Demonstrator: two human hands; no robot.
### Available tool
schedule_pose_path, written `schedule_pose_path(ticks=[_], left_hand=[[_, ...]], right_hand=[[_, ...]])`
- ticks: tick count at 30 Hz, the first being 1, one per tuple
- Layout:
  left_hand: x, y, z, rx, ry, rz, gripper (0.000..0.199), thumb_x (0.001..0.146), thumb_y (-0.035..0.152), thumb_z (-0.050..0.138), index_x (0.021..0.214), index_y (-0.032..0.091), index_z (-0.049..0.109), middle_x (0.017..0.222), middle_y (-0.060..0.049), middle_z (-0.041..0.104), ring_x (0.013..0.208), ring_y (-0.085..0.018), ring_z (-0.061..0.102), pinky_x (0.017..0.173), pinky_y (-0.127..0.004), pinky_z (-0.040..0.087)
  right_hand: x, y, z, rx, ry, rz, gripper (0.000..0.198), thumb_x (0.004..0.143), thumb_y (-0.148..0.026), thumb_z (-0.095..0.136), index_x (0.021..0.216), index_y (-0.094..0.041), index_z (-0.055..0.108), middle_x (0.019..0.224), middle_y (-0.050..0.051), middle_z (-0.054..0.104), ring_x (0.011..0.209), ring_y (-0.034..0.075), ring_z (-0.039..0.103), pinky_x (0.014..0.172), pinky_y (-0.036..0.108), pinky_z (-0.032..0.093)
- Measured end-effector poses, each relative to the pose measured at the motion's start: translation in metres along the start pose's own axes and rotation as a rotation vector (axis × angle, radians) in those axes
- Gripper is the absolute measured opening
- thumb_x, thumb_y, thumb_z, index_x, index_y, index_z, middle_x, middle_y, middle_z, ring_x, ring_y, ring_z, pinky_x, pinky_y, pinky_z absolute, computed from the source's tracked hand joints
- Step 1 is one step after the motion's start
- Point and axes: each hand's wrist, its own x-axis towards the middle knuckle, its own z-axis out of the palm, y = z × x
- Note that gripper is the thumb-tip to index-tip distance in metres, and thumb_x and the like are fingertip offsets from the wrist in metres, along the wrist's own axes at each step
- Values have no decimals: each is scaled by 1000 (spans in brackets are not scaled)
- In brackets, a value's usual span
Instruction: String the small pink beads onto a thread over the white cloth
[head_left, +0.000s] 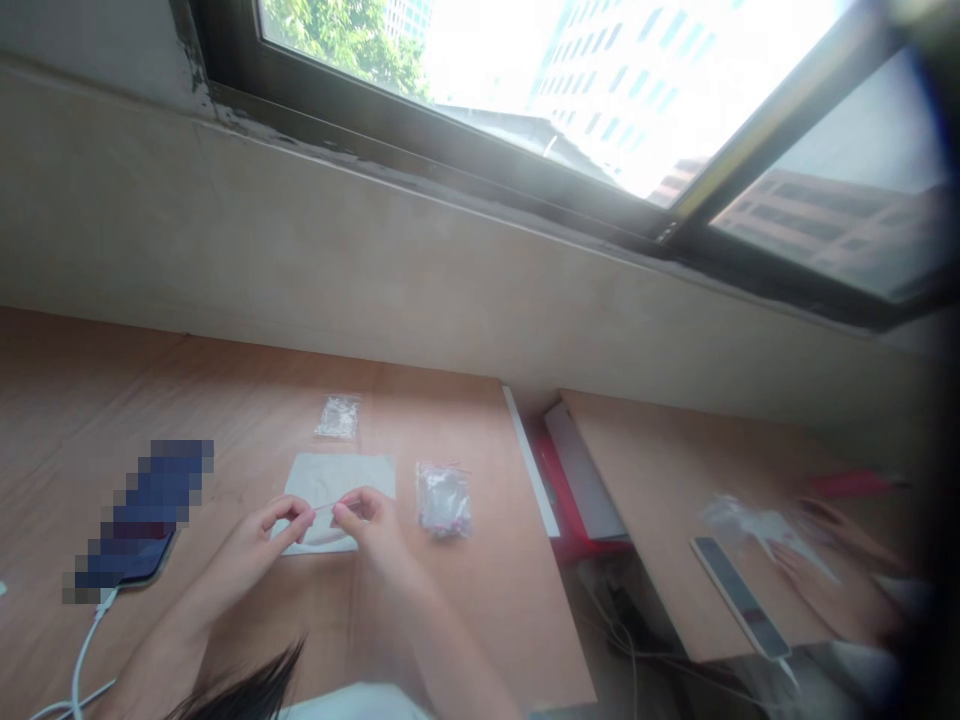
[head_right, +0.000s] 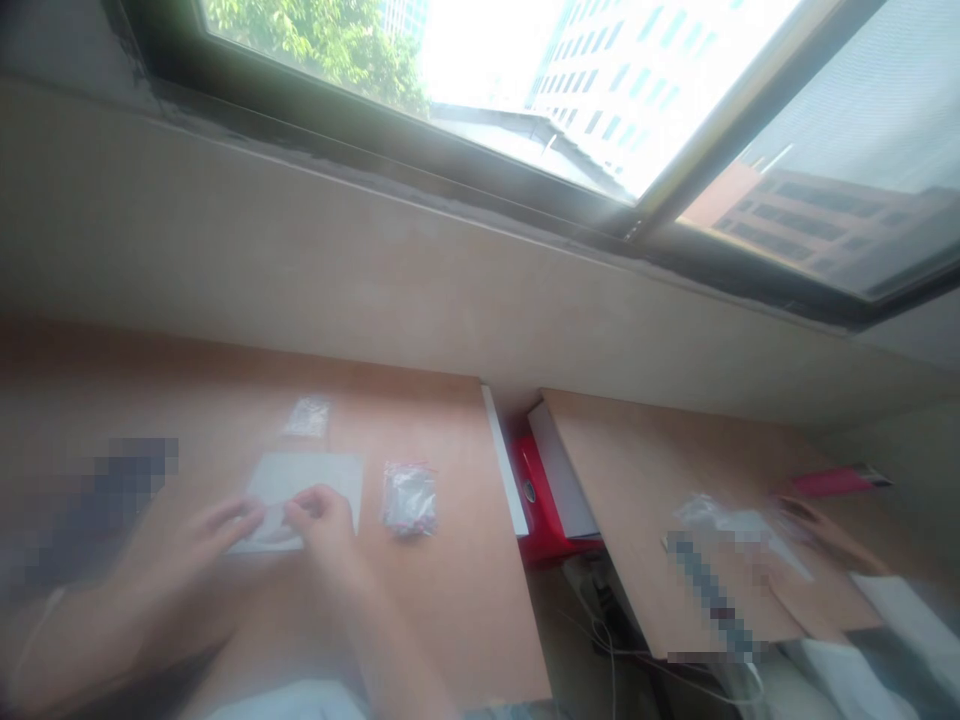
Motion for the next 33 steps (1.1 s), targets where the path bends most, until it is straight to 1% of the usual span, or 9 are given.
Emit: schedule_pose_path(ticks=[7, 11, 15, 19, 22, 25, 27, 30, 33], left_hand=[[5, -7, -2, -133, 54, -58, 33, 65, 50, 51, 73, 18, 55, 70, -1, 59, 71, -19, 56, 64, -25, 43], [11, -30, -13, -94, 153, -131, 37, 67, 52, 47, 80, 18, 55, 78, -4, 62, 73, -19, 57, 61, -25, 45], [17, -83, -22, 46, 295, -136, 34, 63, 50, 50, 74, 18, 54, 71, -2, 61, 65, -18, 57, 57, -25, 46], [19, -126, -18, 144, 298, -81, 30, 67, 44, 45, 77, 17, 53, 72, -3, 59, 68, -19, 56, 59, -27, 46], [21, -143, -10, 154, 268, -21, 27, 69, 41, 44, 78, 17, 52, 72, -3, 59, 69, -19, 56, 63, -29, 47], [23, -152, -5, 183, 275, 14, 24, 72, 38, 42, 80, 17, 52, 75, -4, 58, 73, -20, 55, 67, -31, 46], [23, -154, -4, 194, 289, 24, 24, 73, 37, 43, 82, 17, 52, 77, -5, 58, 73, -20, 55, 68, -32, 45], [22, -156, -2, 180, 312, 34, 23, 73, 36, 43, 82, 18, 54, 78, -5, 59, 72, -20, 55, 68, -33, 45], [22, -156, -1, 163, 348, 35, 23, 71, 36, 44, 80, 18, 56, 76, -5, 59, 72, -20, 55, 67, -33, 45]], right_hand=[[-14, 27, -10, 143, 0, 101, 33, 59, -46, 59, 69, -17, 46, 51, -4, 50, 40, 11, 49, 43, 27, 42], [-9, 15, -63, 10, 434, -11, 28, 64, -44, 52, 72, -19, 43, 57, -2, 48, 43, 13, 50, 46, 29, 43], [-4, 9, -113, -588, 853, 9, 24, 64, -34, 52, 81, -17, 47, 78, 9, 55, 72, 24, 54, 63, 35, 40], [6, 1, -118, -1075, 1083, -51, 39, 60, -26, 55, 95, -10, 48, 97, 19, 50, 94, 32, 42, 75, 40, 30], [31, -10, -88, -1067, 949, -264, 35, 68, -25, 47, 100, -11, 46, 99, 15, 50, 93, 28, 41, 78, 37, 29], [72, -10, -37, -1035, 549, -450, 35, 68, -19, 46, 103, -14, 46, 101, 11, 51, 94, 23, 43, 82, 33, 29], [102, -2, -4, -1106, 372, -465, 38, 67, -15, 48, 105, -15, 47, 104, 11, 52, 96, 24, 43, 85, 36, 26], [135, 9, 26, -1228, 282, -409, 22, 65, -9, 48, 83, -14, 57, 88, 11, 58, 89, 25, 46, 86, 41, 22], [145, 6, 29, -1205, 279, -386, 17, 66, -7, 44, 61, -15, 58, 72, 10, 59, 79, 23, 48, 78, 38, 28]])
